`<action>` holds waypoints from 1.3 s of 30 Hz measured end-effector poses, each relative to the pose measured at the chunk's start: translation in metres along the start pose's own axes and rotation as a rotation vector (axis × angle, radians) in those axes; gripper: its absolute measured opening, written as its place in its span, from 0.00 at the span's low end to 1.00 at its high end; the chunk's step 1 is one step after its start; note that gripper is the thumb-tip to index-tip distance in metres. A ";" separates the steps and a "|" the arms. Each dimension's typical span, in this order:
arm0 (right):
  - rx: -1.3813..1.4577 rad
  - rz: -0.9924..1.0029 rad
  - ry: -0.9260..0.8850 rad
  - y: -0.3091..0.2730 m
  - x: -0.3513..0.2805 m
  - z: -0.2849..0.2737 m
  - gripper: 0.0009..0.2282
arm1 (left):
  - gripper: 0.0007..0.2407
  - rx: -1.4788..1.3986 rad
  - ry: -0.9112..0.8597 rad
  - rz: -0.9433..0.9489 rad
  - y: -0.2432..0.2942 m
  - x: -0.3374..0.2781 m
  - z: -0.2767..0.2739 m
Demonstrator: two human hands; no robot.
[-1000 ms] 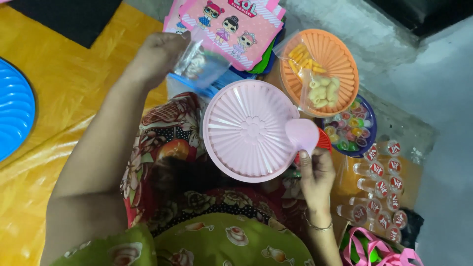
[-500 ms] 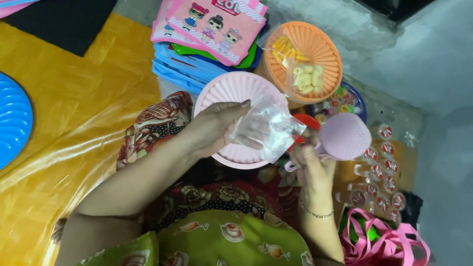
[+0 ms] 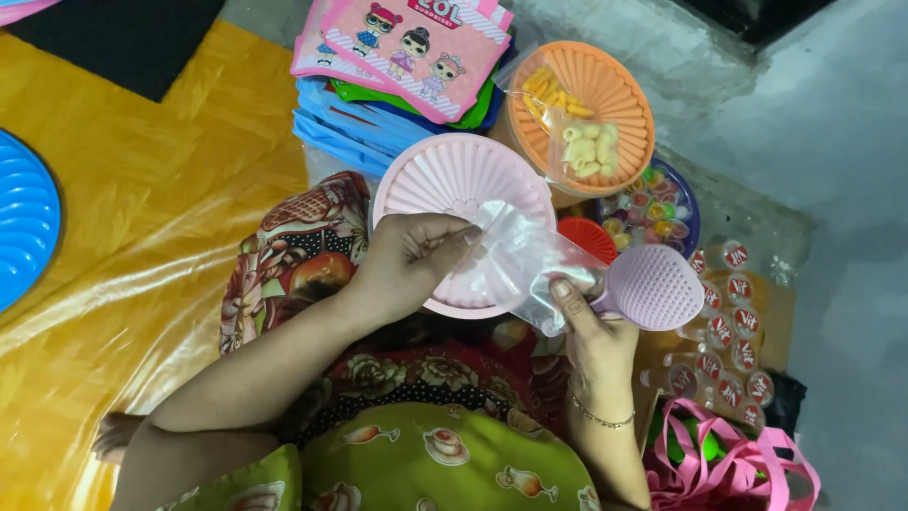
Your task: Filling small plastic bags with snacks using a scoop and sealing them while sitting on the floor.
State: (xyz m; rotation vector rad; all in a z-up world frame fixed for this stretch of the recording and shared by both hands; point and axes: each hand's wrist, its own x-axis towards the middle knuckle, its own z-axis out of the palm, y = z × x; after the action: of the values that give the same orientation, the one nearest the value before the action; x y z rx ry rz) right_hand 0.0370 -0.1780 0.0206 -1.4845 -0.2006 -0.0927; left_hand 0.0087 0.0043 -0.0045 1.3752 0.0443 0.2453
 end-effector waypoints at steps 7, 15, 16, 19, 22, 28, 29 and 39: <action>-0.032 0.053 -0.025 0.013 0.009 -0.010 0.07 | 0.01 -0.005 -0.039 0.101 -0.001 -0.005 0.002; -0.303 -0.231 -0.002 -0.004 -0.004 0.006 0.14 | 0.04 0.055 0.119 0.190 -0.007 -0.009 0.025; -0.304 -0.229 0.003 0.000 -0.006 0.006 0.14 | 0.04 0.054 0.114 0.187 -0.002 -0.010 0.028; -0.448 -0.360 -0.243 0.006 -0.009 0.010 0.21 | 0.04 0.297 0.079 0.262 0.006 -0.012 0.034; -0.362 -0.208 -0.229 0.002 -0.007 0.014 0.05 | 0.05 0.361 0.053 0.345 0.006 -0.014 0.034; -0.232 0.049 -0.289 0.004 -0.001 0.004 0.12 | 0.02 -0.010 -0.264 -0.001 0.009 -0.010 0.018; -0.252 0.020 -0.305 0.005 -0.001 0.004 0.10 | 0.03 -0.034 -0.284 -0.047 0.005 -0.009 0.018; -0.443 0.038 -0.470 0.002 0.012 -0.007 0.04 | 0.07 0.753 -0.027 0.396 -0.005 -0.008 0.016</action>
State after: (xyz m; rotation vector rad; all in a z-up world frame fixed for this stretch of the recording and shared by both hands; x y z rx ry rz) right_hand 0.0501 -0.1838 0.0208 -1.9367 -0.5585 0.2626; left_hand 0.0042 -0.0141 -0.0073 2.1350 -0.1782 0.5807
